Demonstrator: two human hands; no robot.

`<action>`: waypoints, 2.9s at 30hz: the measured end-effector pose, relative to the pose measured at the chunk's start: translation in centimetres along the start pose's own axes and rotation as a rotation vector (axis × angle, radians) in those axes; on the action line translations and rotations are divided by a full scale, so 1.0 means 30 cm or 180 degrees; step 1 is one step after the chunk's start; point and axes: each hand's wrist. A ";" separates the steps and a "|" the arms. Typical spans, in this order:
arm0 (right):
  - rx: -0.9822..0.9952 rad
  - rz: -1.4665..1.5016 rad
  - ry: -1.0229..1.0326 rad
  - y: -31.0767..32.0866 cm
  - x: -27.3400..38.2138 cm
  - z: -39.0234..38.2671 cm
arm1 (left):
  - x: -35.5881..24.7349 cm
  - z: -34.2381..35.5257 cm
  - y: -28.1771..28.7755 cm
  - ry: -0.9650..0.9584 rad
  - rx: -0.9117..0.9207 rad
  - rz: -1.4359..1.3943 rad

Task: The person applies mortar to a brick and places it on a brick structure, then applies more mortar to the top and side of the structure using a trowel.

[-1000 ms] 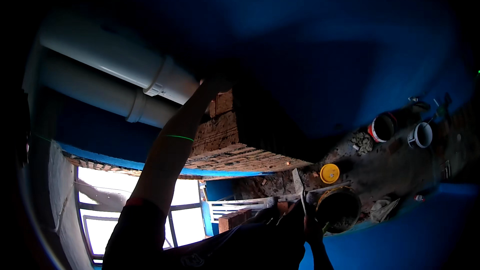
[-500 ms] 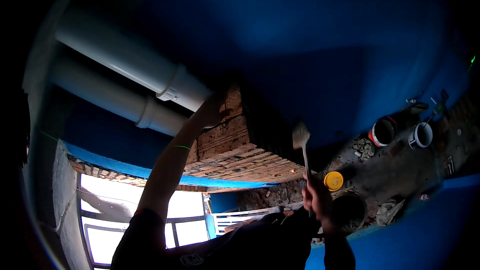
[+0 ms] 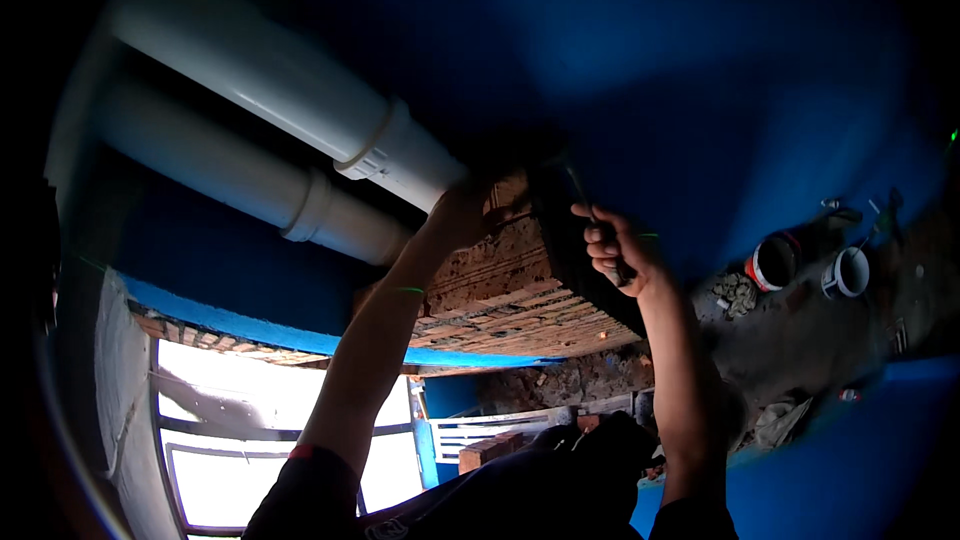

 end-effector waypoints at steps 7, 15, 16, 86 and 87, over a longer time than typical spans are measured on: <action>-0.1420 -0.0593 0.0978 0.024 -0.267 -0.363 | 0.048 0.031 -0.001 -0.0195 0.0065 0.0341; -0.3282 -0.0177 0.0667 0.305 -0.974 -0.785 | 0.075 0.077 0.083 -0.0327 0.0553 0.0646; -0.3349 0.0039 0.0774 0.220 -0.996 -0.797 | 0.077 0.079 0.082 -0.0618 0.0333 0.0643; -0.1328 -0.5039 0.1340 -0.500 -0.320 0.026 | 0.083 0.016 -0.042 -0.1008 -0.0860 0.1729; -0.1434 -0.5134 0.1760 -0.462 -0.333 0.033 | 0.026 0.032 -0.002 -0.0495 -0.0068 0.1527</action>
Point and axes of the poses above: each hand's wrist, its own z-axis towards the middle knuckle, its own y-axis out of the back of the hand, x = y × z, and after that the axes turned 7 degrees about z, right-handed
